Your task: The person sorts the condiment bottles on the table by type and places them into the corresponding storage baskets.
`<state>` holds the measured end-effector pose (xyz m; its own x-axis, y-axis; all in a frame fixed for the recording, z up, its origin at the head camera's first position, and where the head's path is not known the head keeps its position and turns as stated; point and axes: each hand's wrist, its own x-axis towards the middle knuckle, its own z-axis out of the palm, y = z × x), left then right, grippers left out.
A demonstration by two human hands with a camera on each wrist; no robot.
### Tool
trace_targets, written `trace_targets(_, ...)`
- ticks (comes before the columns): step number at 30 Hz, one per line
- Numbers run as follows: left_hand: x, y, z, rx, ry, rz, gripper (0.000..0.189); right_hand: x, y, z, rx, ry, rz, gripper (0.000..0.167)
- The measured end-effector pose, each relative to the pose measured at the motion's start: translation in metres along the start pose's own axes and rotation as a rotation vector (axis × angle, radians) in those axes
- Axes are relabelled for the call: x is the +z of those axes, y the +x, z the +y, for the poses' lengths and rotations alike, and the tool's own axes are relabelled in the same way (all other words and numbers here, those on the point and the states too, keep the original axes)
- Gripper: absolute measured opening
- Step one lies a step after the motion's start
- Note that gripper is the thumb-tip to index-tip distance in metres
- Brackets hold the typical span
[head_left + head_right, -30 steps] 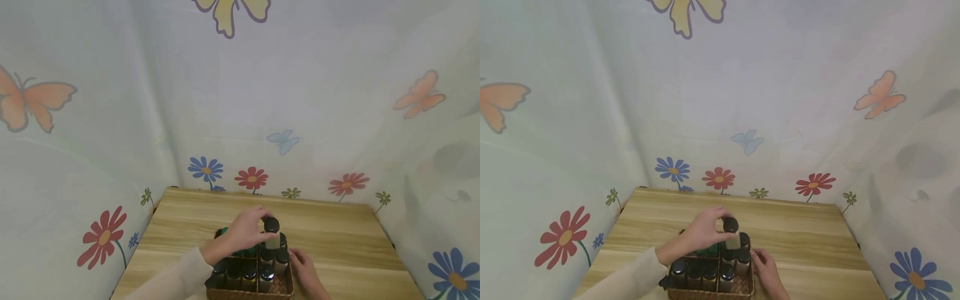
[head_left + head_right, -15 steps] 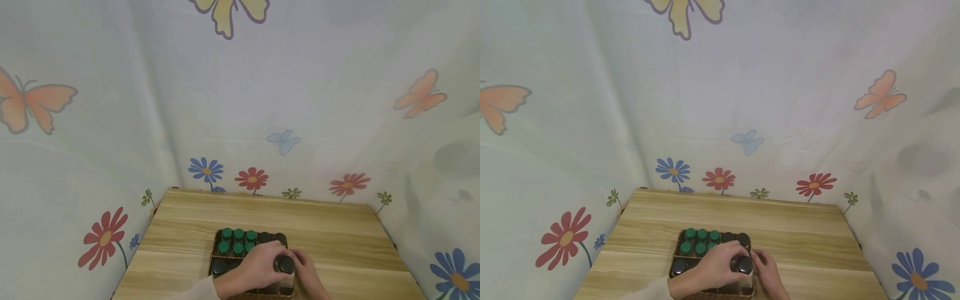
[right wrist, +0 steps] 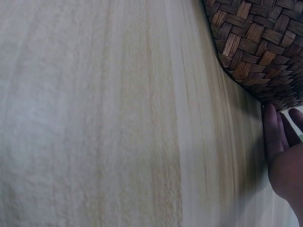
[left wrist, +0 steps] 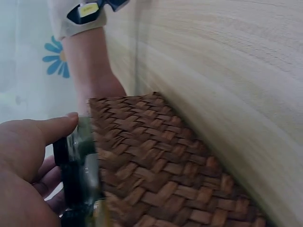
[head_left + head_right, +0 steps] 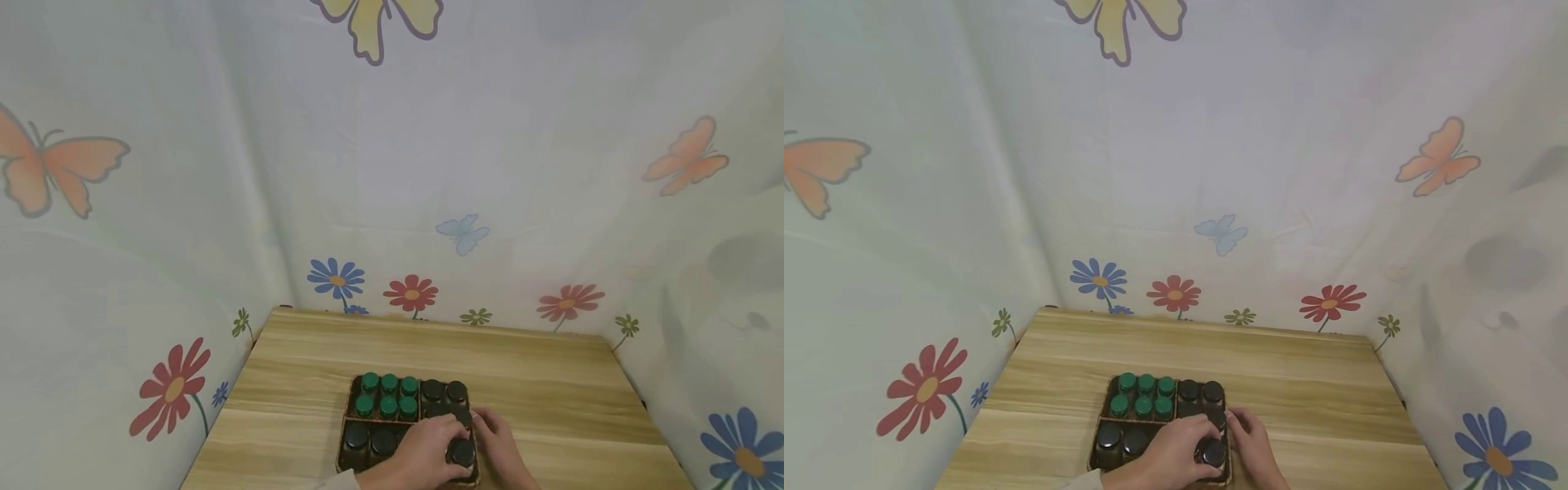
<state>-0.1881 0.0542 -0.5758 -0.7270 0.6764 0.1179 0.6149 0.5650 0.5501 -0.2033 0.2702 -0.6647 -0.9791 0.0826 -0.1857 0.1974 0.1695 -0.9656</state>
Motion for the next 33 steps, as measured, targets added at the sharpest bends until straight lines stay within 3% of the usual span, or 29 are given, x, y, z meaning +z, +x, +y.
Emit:
trace_targets(8, 0.009, 0.004, -0.003, -0.011, 0.092, -0.045, 0.034, 0.000, -0.001, 0.001, -0.011, 0.003, 0.014, 0.051)
trace_targets(16, 0.009, 0.004, 0.000, 0.002, 0.142, -0.033, 0.041, -0.005, 0.001, 0.001, 0.002, -0.005, -0.020, 0.053)
trace_targets(23, -0.001, 0.004, 0.010, 0.001, 0.171, -0.093, 0.047, -0.006, 0.004, 0.005, 0.038, -0.036, -0.036, 0.057)
trace_targets(28, -0.009, 0.007, 0.011, 0.040, 0.217, -0.086, 0.045, -0.008, 0.004, 0.004, 0.040, -0.028, -0.038, 0.055)
trace_targets(33, -0.032, 0.004, 0.015, 0.073, 0.151, -0.079, 0.048, -0.014, -0.001, -0.005, 0.015, -0.044, -0.069, 0.059)
